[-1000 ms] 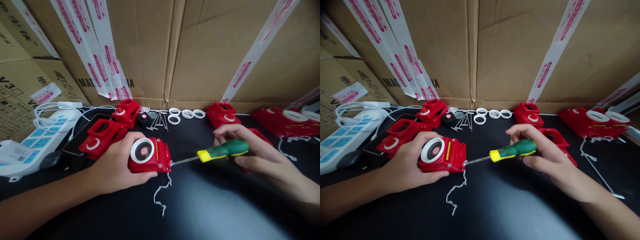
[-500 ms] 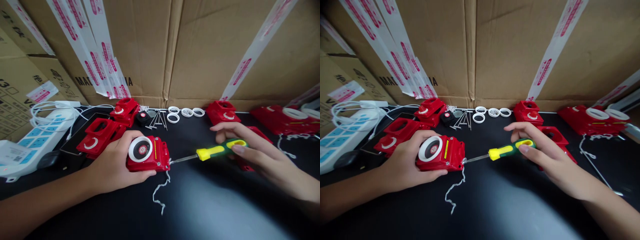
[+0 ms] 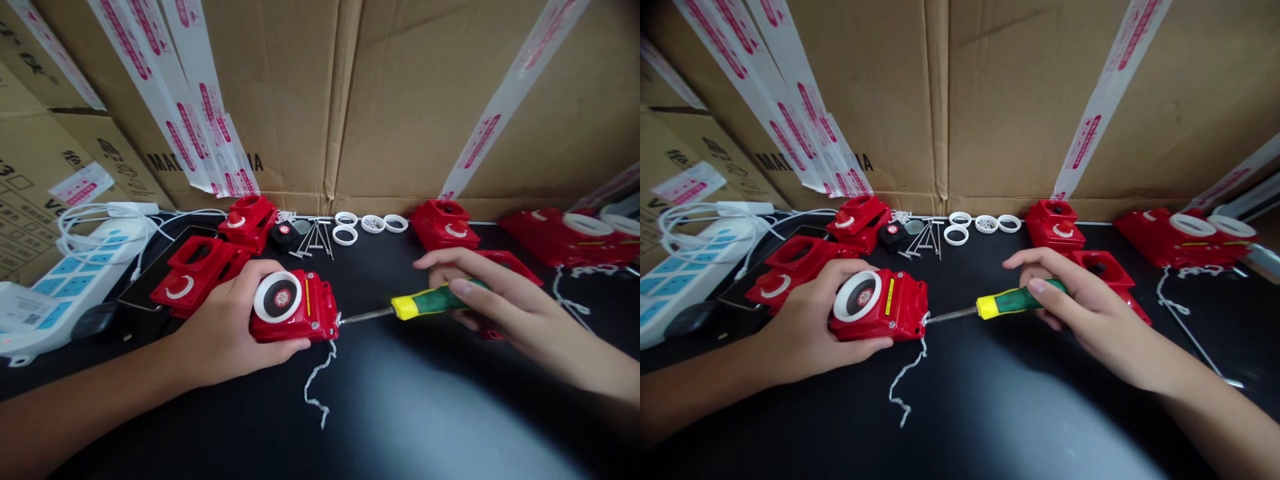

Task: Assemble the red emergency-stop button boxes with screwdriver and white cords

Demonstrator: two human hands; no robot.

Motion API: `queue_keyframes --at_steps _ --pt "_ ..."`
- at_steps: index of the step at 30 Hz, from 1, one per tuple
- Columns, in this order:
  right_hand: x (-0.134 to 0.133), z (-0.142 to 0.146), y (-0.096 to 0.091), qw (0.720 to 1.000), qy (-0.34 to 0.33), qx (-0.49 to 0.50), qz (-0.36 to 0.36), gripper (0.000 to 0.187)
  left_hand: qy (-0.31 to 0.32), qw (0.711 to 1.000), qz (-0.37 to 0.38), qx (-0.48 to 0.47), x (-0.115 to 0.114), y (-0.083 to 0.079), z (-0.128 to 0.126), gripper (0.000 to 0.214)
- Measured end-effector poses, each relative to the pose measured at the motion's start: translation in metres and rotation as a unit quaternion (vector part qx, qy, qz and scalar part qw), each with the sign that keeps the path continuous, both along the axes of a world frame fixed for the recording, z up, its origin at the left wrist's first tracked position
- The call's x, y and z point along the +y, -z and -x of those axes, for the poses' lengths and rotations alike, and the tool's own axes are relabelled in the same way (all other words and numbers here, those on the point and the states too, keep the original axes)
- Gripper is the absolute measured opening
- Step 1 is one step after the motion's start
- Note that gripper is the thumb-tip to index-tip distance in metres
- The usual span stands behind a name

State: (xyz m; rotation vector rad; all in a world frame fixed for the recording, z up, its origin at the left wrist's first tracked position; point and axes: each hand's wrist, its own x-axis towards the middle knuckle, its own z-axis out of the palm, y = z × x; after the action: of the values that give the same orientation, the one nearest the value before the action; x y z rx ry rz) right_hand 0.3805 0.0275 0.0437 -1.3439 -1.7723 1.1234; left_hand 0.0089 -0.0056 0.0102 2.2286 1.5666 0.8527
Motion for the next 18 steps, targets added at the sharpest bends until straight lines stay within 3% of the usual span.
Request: queue_keyframes --at_steps 3,7,10,14,18 --pt "0.004 -0.006 0.000 0.999 -0.018 0.018 -0.029 0.042 -0.005 1.000 -0.002 0.001 0.000 0.000 0.000 0.081" --pt "0.004 -0.012 0.005 0.999 -0.033 0.036 -0.016 0.050 -0.003 1.000 0.001 -0.005 0.001 0.000 -0.001 0.080" --pt "0.002 -0.009 0.009 0.998 -0.004 0.057 0.031 0.052 -0.003 1.000 0.005 -0.005 0.001 0.000 -0.001 0.080" --pt "0.001 0.000 0.008 0.998 0.047 0.007 0.048 0.053 -0.008 1.000 0.002 -0.002 0.000 0.000 0.000 0.080" --pt "0.004 0.005 0.004 0.999 0.001 0.051 0.019 0.041 -0.013 1.000 0.005 0.001 0.000 -0.001 0.000 0.080"
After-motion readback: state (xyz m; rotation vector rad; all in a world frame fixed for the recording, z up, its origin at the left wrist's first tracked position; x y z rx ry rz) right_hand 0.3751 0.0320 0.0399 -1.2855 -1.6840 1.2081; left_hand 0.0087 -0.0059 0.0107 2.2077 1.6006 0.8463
